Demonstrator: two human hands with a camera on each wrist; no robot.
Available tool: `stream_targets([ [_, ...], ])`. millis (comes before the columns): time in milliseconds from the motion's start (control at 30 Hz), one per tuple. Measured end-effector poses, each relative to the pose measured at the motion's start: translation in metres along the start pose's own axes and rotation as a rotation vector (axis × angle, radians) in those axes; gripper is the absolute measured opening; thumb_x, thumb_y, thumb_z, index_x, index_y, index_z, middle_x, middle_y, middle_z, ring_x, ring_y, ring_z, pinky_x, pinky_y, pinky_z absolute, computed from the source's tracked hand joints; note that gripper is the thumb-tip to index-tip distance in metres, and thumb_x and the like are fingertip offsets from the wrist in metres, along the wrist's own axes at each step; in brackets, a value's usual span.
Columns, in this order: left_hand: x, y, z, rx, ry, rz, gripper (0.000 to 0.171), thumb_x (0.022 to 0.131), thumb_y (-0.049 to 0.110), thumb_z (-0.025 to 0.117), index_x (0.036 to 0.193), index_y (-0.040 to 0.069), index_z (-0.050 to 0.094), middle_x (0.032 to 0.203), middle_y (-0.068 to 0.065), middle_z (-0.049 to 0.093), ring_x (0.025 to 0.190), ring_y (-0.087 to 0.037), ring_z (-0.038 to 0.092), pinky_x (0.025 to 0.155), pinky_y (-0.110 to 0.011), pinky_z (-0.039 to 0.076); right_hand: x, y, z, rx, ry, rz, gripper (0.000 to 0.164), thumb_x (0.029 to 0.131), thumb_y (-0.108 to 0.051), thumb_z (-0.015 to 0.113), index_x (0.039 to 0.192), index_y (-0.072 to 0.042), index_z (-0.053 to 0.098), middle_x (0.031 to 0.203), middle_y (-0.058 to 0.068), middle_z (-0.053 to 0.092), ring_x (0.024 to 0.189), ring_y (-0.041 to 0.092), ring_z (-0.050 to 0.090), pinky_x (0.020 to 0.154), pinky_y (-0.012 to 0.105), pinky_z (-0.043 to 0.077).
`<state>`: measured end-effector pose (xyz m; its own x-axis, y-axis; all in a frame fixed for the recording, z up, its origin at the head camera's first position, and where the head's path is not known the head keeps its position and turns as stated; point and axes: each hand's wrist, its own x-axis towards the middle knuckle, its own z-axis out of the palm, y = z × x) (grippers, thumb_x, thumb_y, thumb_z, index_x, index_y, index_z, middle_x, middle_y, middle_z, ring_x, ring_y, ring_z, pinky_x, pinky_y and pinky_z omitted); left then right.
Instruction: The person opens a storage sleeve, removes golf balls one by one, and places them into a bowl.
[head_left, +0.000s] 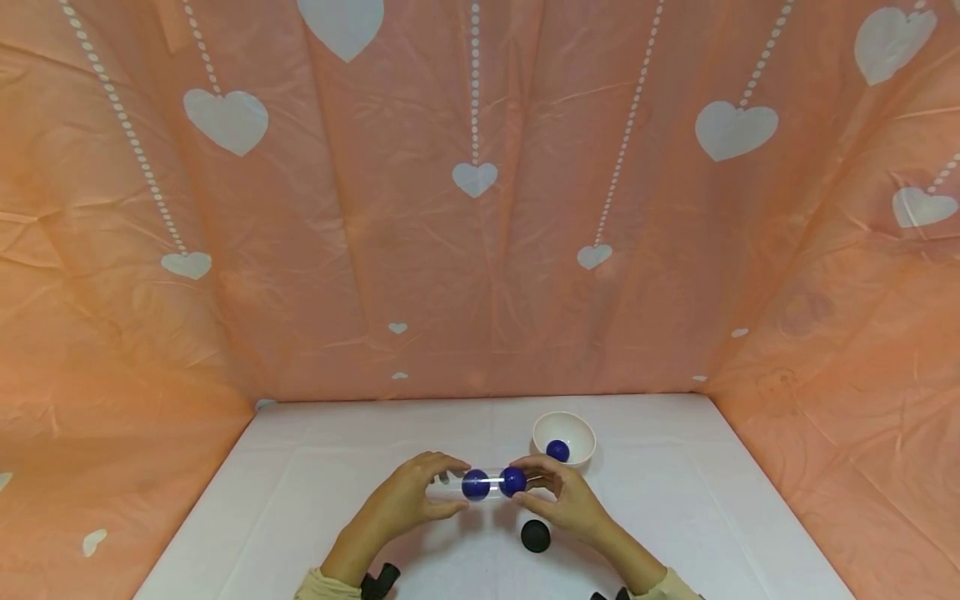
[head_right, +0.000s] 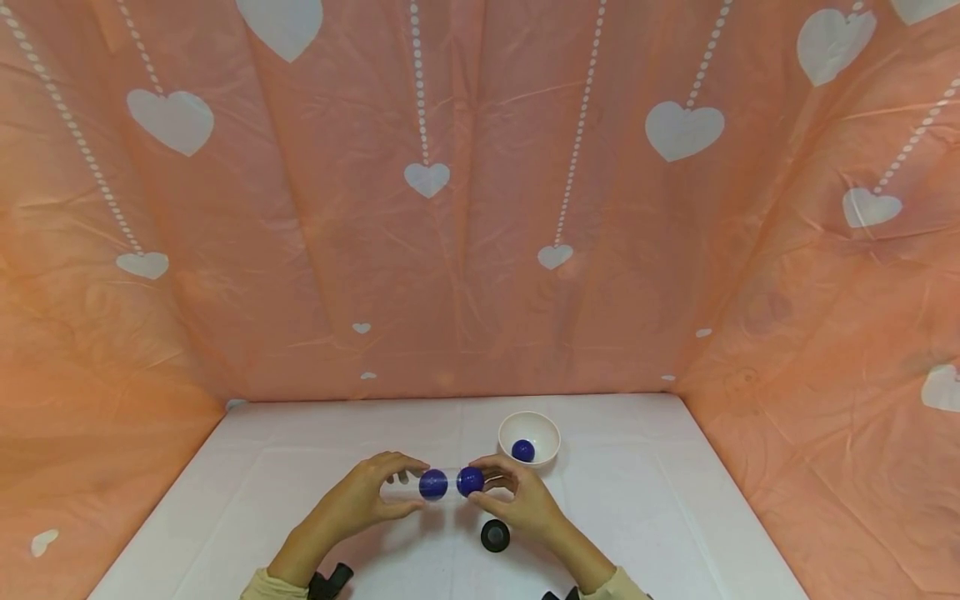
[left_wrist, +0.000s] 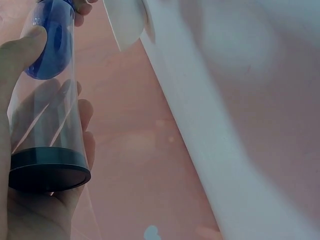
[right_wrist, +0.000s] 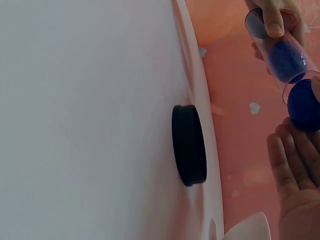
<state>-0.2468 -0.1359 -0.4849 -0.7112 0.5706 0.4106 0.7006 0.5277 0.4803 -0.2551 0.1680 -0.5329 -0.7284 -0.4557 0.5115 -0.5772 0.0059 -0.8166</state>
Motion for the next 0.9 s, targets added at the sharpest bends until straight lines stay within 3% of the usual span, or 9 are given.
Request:
stream_targets([
  [200,0.0,0.001,-0.001,-0.009,0.006,-0.01,0.042,0.088,0.027,0.092,0.125,0.017,0.075,0.112,0.002,0.077,0.096,-0.015,0.067,0.083,-0.032,0.059,0.001,-0.003,-0.01,-0.029,0.048,0.027,0.036,0.094,0.003,0.079,0.129,0.004,0.067,0.119,0.024,0.072,0.105,0.013,0.071,0.093,0.028,0.059],
  [433,0.0,0.001,0.0,0.003,0.005,-0.025,0.042,0.088,0.027,0.092,0.126,0.018,0.075,0.112,0.004,0.077,0.097,-0.013,0.067,0.084,-0.032,0.059,0.002,0.0,-0.025,-0.081,0.094,-0.016,0.039,0.093,0.006,0.08,0.129,0.004,0.067,0.117,0.023,0.074,0.107,0.01,0.07,0.092,0.03,0.06],
  [700,0.0,0.0,0.0,-0.002,-0.007,-0.025,0.042,0.088,0.027,0.092,0.126,0.019,0.075,0.113,0.004,0.076,0.096,-0.012,0.066,0.083,-0.031,0.059,0.001,0.002,-0.045,-0.16,0.135,0.055,0.04,0.093,0.0,0.082,0.131,-0.003,0.069,0.117,0.014,0.075,0.108,0.012,0.07,0.093,0.035,0.06],
  [900,0.0,0.0,0.0,-0.003,-0.017,-0.039,0.042,0.089,0.029,0.092,0.126,0.02,0.074,0.114,0.005,0.076,0.096,-0.011,0.065,0.084,-0.032,0.059,0.001,0.004,-0.056,-0.274,0.234,0.031,0.04,0.091,-0.001,0.085,0.128,-0.004,0.07,0.111,0.011,0.075,0.101,0.013,0.072,0.091,0.03,0.06],
])
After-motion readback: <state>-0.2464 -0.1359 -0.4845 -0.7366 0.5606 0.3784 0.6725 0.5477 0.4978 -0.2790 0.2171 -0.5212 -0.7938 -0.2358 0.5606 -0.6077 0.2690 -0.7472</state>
